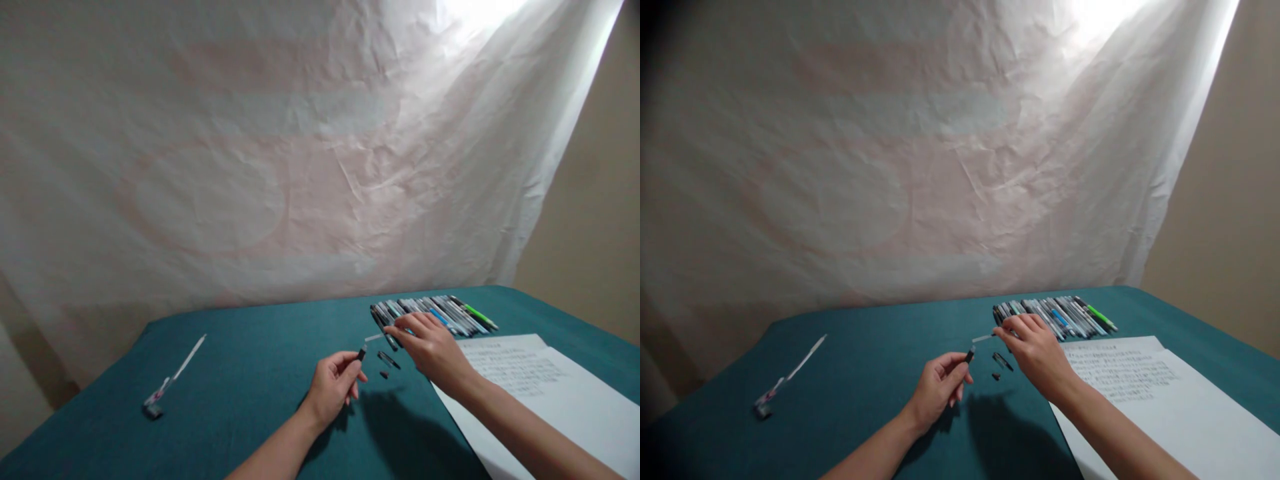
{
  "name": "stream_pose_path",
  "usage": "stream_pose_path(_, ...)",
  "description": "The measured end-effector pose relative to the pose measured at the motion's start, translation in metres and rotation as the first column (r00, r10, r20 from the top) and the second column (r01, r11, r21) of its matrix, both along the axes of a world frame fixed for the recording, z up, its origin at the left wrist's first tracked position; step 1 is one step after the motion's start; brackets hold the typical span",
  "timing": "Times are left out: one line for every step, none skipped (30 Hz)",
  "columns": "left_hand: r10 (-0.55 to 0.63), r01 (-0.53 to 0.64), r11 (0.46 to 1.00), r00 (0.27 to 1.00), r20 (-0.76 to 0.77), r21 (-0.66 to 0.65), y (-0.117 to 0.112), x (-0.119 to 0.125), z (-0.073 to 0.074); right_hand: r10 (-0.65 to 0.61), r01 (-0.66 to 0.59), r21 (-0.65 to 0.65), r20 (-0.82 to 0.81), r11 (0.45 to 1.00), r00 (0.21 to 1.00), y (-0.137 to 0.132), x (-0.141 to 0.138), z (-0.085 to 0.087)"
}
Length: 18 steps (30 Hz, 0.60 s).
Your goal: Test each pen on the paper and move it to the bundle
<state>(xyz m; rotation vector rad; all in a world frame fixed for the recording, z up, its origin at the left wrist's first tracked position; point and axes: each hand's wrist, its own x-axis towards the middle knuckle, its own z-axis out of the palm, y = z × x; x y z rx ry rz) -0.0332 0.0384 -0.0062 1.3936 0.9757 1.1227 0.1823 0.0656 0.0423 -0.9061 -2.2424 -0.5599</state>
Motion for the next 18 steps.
stream_pose_path(-0.009, 0.009, 1.000, 1.000, 0.000, -0.001, -0.001, 0.000, 0.002, -0.004, 0.004, 0.003, 0.013, 1.000, 1.000, 0.001, 0.000, -0.001)
stream_pose_path(-0.016, 0.016, 1.000, 1.000, 0.002, -0.002, -0.001, 0.000, 0.003, -0.004, 0.003, 0.008, 0.022, 1.000, 1.000, 0.001, 0.000, -0.001)
stream_pose_path(-0.023, 0.023, 1.000, 1.000, 0.006, -0.003, -0.002, 0.000, 0.004, 0.000, 0.000, 0.011, 0.031, 1.000, 1.000, 0.002, 0.000, -0.002)
stream_pose_path(-0.031, 0.031, 1.000, 0.999, 0.011, -0.003, -0.002, 0.000, 0.005, 0.003, -0.004, 0.014, 0.038, 1.000, 0.999, 0.002, 0.000, -0.003)
stream_pose_path(-0.040, 0.040, 0.999, 0.999, 0.016, -0.002, -0.003, 0.000, 0.005, 0.006, -0.006, 0.015, 0.043, 1.000, 0.999, 0.003, 0.000, -0.003)
stream_pose_path(-0.047, 0.047, 0.999, 0.999, 0.022, -0.002, -0.003, 0.000, 0.006, 0.005, -0.006, 0.014, 0.048, 1.000, 0.999, 0.003, 0.000, -0.004)
stream_pose_path(-0.053, 0.053, 0.999, 0.998, 0.027, -0.002, -0.003, 0.000, 0.006, 0.005, -0.005, 0.010, 0.054, 1.000, 0.999, 0.003, 0.000, -0.004)
stream_pose_path(-0.058, 0.058, 0.998, 0.998, 0.031, -0.005, -0.003, 0.000, 0.005, 0.005, -0.005, 0.006, 0.060, 1.000, 0.998, 0.003, 0.000, -0.004)
stream_pose_path(-0.062, 0.063, 0.998, 0.997, 0.035, -0.009, -0.003, 0.000, 0.005, 0.007, -0.007, 0.004, 0.067, 1.000, 0.998, 0.003, 0.000, -0.003)
stream_pose_path(-0.064, 0.064, 0.998, 0.997, 0.039, -0.012, -0.002, 0.000, 0.005, 0.010, -0.010, 0.003, 0.076, 1.000, 0.997, 0.002, 0.000, -0.002)
stream_pose_path(-0.064, 0.065, 0.998, 0.997, 0.043, -0.016, -0.002, 0.000, 0.004, 0.014, -0.015, 0.004, 0.088, 1.000, 0.996, 0.002, 0.000, -0.002)
stream_pose_path(-0.063, 0.064, 0.998, 0.997, 0.045, -0.019, -0.002, 0.000, 0.004, 0.020, -0.021, 0.008, 0.100, 1.000, 0.995, 0.002, 0.000, 0.000)
stream_pose_path(-0.062, 0.064, 0.998, 0.997, 0.045, -0.023, -0.002, 0.000, 0.004, 0.027, -0.028, 0.014, 0.111, 1.000, 0.993, 0.001, 0.001, 0.001)
stream_pose_path(-0.063, 0.064, 0.998, 0.997, 0.043, -0.027, -0.002, -0.001, 0.004, 0.032, -0.034, 0.018, 0.123, 0.999, 0.992, 0.001, 0.001, 0.003)
stream_pose_path(-0.067, 0.069, 0.997, 0.997, 0.039, -0.032, -0.002, -0.001, 0.004, 0.037, -0.040, 0.019, 0.136, 0.999, 0.990, 0.001, 0.002, 0.004)
stream_pose_path(-0.077, 0.079, 0.996, 0.997, 0.031, -0.039, -0.002, -0.001, 0.004, 0.040, -0.044, 0.020, 0.150, 0.999, 0.988, 0.001, 0.002, 0.006)
stream_pose_path(-0.093, 0.094, 0.994, 0.995, 0.019, -0.048, -0.003, -0.001, 0.004, 0.042, -0.046, 0.019, 0.168, 0.999, 0.985, 0.001, 0.003, 0.008)
stream_pose_path(-0.113, 0.113, 0.992, 0.994, 0.006, -0.056, -0.003, 0.000, 0.004, 0.043, -0.047, 0.018, 0.188, 0.999, 0.981, 0.000, 0.003, 0.009)
